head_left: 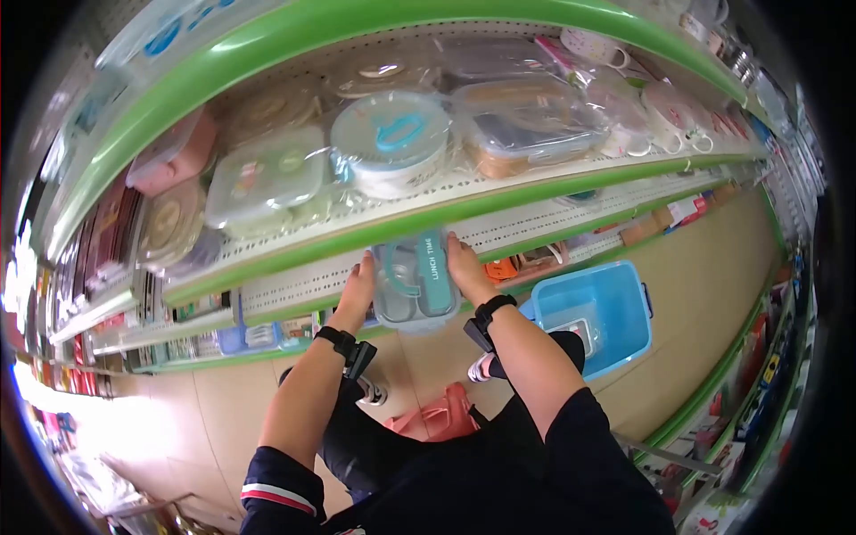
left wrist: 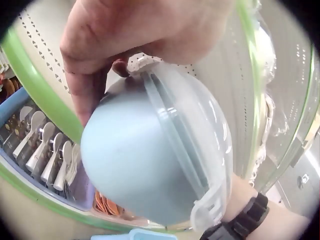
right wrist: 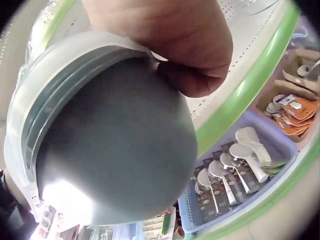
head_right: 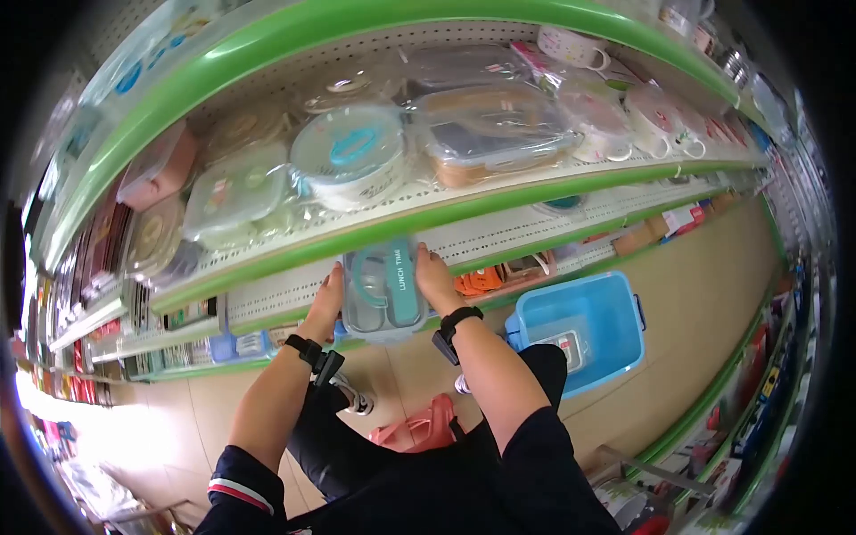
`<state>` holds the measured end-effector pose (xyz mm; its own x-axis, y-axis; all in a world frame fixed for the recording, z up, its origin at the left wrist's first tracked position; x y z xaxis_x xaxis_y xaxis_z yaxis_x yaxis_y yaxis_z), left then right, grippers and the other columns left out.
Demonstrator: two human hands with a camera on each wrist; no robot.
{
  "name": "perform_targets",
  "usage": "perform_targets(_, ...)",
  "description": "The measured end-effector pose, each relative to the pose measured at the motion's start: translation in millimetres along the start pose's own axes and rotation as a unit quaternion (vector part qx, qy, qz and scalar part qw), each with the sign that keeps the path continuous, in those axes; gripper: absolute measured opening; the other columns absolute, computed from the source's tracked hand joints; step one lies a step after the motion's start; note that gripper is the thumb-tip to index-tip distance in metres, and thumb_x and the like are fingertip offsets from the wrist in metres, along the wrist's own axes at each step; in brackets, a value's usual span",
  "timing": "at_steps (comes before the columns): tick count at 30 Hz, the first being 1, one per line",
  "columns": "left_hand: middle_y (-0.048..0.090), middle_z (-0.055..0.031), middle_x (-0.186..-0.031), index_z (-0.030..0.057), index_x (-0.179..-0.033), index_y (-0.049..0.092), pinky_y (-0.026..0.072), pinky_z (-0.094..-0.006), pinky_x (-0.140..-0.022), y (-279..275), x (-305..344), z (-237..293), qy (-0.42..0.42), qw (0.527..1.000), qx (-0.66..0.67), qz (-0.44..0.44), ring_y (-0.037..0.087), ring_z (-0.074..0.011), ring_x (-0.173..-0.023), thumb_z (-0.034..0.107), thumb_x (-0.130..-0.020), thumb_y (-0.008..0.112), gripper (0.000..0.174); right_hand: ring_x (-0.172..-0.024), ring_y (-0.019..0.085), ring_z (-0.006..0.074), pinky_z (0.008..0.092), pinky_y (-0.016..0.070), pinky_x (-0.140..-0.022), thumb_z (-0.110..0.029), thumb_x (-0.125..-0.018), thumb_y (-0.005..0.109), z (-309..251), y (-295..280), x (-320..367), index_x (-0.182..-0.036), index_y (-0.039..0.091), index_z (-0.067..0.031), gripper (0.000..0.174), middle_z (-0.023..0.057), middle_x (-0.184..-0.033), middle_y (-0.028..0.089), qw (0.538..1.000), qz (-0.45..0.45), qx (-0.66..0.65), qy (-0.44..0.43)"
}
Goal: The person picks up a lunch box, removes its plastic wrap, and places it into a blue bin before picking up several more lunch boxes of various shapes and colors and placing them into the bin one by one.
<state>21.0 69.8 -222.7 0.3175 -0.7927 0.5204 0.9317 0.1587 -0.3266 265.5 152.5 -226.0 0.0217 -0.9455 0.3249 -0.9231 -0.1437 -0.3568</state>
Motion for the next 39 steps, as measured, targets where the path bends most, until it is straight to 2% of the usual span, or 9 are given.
perform_targets(2, 0.057, -0.024, -0.139, 0.002, -0.148, 0.045, 0.0402, -0.0376, -0.105, -1, -7, 16, -0.045, 0.999, 0.014, 0.007, 0.054, -0.0344, -0.128, 0.068, -0.098, 0.038, 0.083, -0.123, 0.054, 0.0471, 0.0431, 0.0397, -0.104, -0.048, -0.105, 0.033, -16, 2, -9, -0.126, 0.057, 0.012, 0.068, 0.0338, -0.127, 0.06, 0.999, 0.006, 0.025, -0.033)
perform_targets(3, 0.052, -0.0229, -0.146, 0.0031, -0.151, 0.042, 0.0392, -0.0366, -0.107, -2, -26, 14, 0.025, 0.999, 0.023, 0.027, 0.051, -0.0341, -0.132, 0.065, -0.099, 0.04, 0.081, -0.124, 0.049, 0.0513, 0.0457, 0.0391, -0.104, -0.049, -0.106, 0.029, -4, 8, -21, -0.127, 0.056, 0.0097, 0.068, 0.0366, -0.128, 0.057, 1.0, 0.001, -0.014, 0.016)
perform_targets(6, 0.063, -0.0129, -0.127, 0.0081, -0.149, 0.046, 0.049, -0.0362, -0.085, -8, -125, -45, 0.083, 0.995, 0.032, 0.04, 0.06, -0.0251, -0.106, 0.069, -0.098, 0.04, 0.079, -0.115, 0.054, 0.0543, 0.0535, 0.0427, -0.1, -0.049, -0.105, 0.028, 13, 21, -62, -0.116, 0.058, 0.0134, 0.071, 0.0396, -0.12, 0.059, 0.997, 0.034, 0.019, -0.064)
perform_targets(9, 0.062, -0.009, -0.129, 0.0098, -0.143, 0.05, 0.0505, -0.0341, -0.086, 4, -79, 0, 0.004, 0.999, 0.044, -0.005, 0.061, -0.0216, -0.11, 0.06, -0.1, 0.046, 0.066, -0.115, 0.055, 0.0516, 0.0535, 0.0439, -0.099, -0.042, -0.105, 0.031, 22, 29, -84, -0.12, 0.059, 0.0074, 0.06, 0.0356, -0.122, 0.059, 0.99, 0.031, 0.052, -0.124)
perform_targets(13, 0.064, -0.0075, -0.124, 0.0102, -0.133, 0.056, 0.0528, -0.034, -0.087, 18, -93, -6, 0.017, 0.986, 0.158, -0.058, 0.062, -0.0192, -0.11, 0.046, -0.102, 0.053, 0.047, -0.114, 0.057, 0.0479, 0.0528, 0.0465, -0.096, -0.03, -0.103, 0.037, 20, 30, -93, -0.122, 0.06, 0.003, 0.044, 0.0318, -0.123, 0.061, 0.978, 0.067, 0.059, -0.19)
perform_targets(19, 0.062, -0.0088, -0.129, 0.0071, -0.135, 0.055, 0.0528, -0.0384, -0.095, 25, -149, -49, 0.058, 0.958, 0.253, -0.123, 0.061, -0.0224, -0.114, 0.042, -0.104, 0.053, 0.046, -0.107, 0.061, 0.0465, 0.0546, 0.0496, -0.091, -0.022, -0.1, 0.039, 6, 27, -90, -0.12, 0.059, 0.001, 0.036, 0.03, -0.119, 0.062, 0.968, 0.051, 0.113, -0.218)
perform_targets(28, 0.061, -0.0093, -0.134, 0.0067, -0.137, 0.054, 0.0519, -0.0396, -0.098, 28, -134, -22, 0.043, 0.959, 0.253, -0.117, 0.06, -0.0233, -0.119, 0.046, -0.104, 0.053, 0.051, -0.102, 0.062, 0.0492, 0.0564, 0.0512, -0.087, -0.023, -0.099, 0.041, 8, 28, -107, -0.119, 0.058, -0.0021, 0.034, 0.0318, -0.116, 0.063, 0.961, 0.081, 0.085, -0.249)
perform_targets(33, 0.06, -0.0088, -0.133, 0.0063, -0.137, 0.053, 0.0531, -0.0392, -0.096, 26, -122, -4, 0.059, 0.976, 0.197, -0.071, 0.061, -0.0229, -0.118, 0.045, -0.103, 0.054, 0.051, -0.098, 0.064, 0.0483, 0.0533, 0.0532, -0.083, -0.041, -0.1, 0.046, 23, 23, -112, -0.11, 0.059, 0.0072, 0.051, 0.0343, -0.108, 0.065, 0.984, 0.107, 0.06, -0.127)
perform_targets(39, 0.061, -0.01, -0.132, 0.0034, -0.138, 0.051, 0.0559, -0.0381, -0.093, 25, -92, 26, 0.043, 0.986, 0.16, 0.013, 0.062, -0.0227, -0.117, 0.039, -0.104, 0.055, 0.049, -0.094, 0.07, 0.0386, 0.0431, 0.0547, -0.077, -0.039, -0.091, 0.069, 25, 5, -93, -0.105, 0.062, 0.0141, 0.056, 0.029, -0.098, 0.07, 0.96, 0.024, -0.279, -0.013)
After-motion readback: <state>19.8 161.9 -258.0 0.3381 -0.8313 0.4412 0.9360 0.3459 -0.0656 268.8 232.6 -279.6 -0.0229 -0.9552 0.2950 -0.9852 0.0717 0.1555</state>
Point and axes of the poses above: each hand's wrist, its own x-axis away from the middle knuckle, its own y-axis out of the palm, z = x × y, the point moved 7 cm from there along -x, towards the middle knuckle
